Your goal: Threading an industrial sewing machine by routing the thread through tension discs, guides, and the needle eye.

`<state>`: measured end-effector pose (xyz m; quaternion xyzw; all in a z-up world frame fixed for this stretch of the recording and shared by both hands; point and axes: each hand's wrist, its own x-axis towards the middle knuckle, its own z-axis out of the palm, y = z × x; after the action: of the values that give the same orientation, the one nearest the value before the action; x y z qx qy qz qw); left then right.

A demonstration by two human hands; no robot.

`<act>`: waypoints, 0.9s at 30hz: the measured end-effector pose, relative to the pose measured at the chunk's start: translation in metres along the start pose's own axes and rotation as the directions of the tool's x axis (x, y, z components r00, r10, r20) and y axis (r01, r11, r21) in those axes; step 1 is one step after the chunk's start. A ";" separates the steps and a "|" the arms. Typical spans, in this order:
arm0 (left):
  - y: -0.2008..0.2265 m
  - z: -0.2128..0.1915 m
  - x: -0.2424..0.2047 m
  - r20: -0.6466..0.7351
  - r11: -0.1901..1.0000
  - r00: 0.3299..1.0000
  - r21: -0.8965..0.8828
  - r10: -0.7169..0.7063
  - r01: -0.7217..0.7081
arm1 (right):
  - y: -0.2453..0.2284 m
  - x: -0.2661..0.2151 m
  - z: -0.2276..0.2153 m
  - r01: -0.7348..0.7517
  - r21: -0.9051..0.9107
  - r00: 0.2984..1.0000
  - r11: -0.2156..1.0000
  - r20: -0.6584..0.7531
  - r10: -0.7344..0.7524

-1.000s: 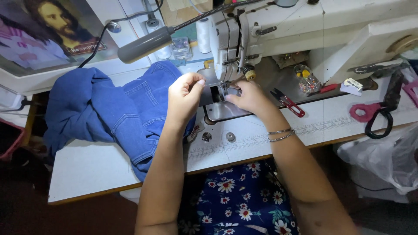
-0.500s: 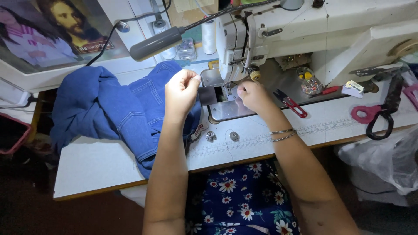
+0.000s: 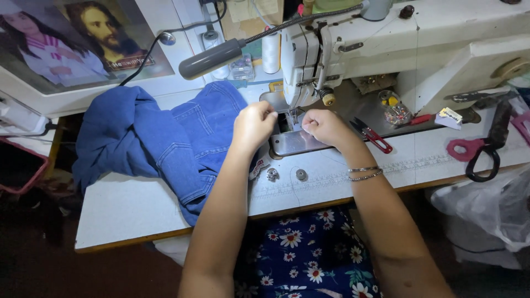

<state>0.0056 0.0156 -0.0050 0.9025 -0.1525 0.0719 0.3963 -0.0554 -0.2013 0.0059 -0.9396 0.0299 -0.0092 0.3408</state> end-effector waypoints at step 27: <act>0.032 -0.004 -0.013 0.302 0.990 0.947 -0.122 0.105 -0.070 | 0.001 0.008 0.008 0.379 -0.009 0.914 0.925 -0.152 -0.376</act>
<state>-0.0173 0.0013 0.0165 0.8718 -0.2560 -0.0607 0.4131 -0.0471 -0.1971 -0.0009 -0.9208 -0.1264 -0.1462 0.3389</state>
